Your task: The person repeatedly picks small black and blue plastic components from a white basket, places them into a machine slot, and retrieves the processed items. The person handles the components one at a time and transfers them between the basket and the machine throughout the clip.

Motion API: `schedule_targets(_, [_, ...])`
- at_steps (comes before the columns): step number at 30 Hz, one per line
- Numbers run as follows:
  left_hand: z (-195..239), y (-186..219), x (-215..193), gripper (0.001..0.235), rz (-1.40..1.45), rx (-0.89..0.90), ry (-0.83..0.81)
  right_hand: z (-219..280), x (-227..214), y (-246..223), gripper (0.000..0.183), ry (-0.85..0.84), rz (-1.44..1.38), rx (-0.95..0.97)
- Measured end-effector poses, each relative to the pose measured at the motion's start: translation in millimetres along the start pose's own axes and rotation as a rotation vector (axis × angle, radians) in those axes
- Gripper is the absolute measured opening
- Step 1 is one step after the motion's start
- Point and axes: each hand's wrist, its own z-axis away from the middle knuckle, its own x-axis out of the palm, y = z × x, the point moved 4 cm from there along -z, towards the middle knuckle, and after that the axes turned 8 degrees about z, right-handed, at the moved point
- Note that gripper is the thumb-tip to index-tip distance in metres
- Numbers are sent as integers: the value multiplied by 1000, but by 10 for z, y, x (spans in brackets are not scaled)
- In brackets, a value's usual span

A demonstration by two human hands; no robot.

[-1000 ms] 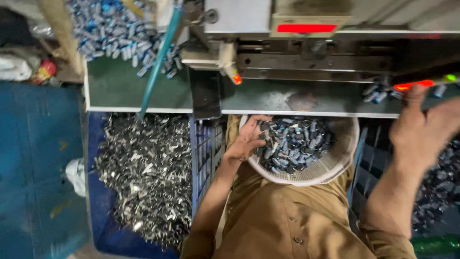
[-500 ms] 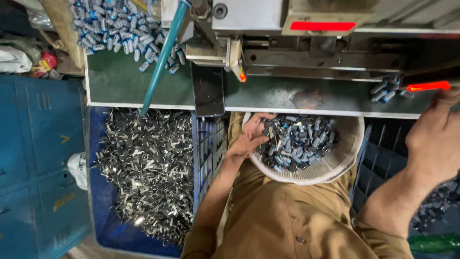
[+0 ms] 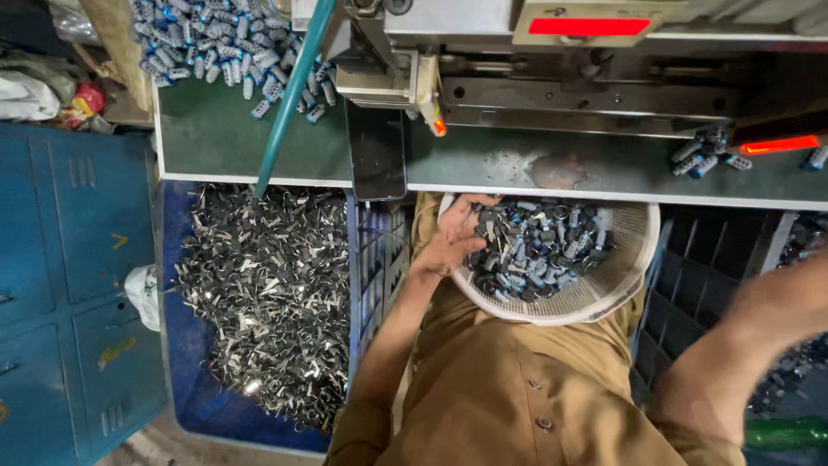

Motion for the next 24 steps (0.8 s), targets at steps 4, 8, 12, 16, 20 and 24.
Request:
schedule_targets(4, [19, 19, -21, 68, 127, 3, -16, 838, 463, -782, 45, -720, -228, -50])
schedule_targets(8, [27, -11, -77, 82, 217, -81, 13, 1417, 802, -1167, 63, -887, -203, -211])
schedule_targets(12, [39, 8, -42, 87, 20, -21, -28, 1522, 1025, -1269, 61, -894, -261, -105])
schedule_targets(16, [4, 48, 30, 93, -8, 89, -97, 1351, 996, -1269, 40, -798, -367, -97])
schedule_targets(20, [-44, -16, 24, 66, -468, 126, -45, 1183, 778, -1296, 18, -596, -404, -448])
schedule_targets(24, [-124, -158, 107, 48, -921, 275, -73, 1006, 682, -1271, 18, -615, -421, -506])
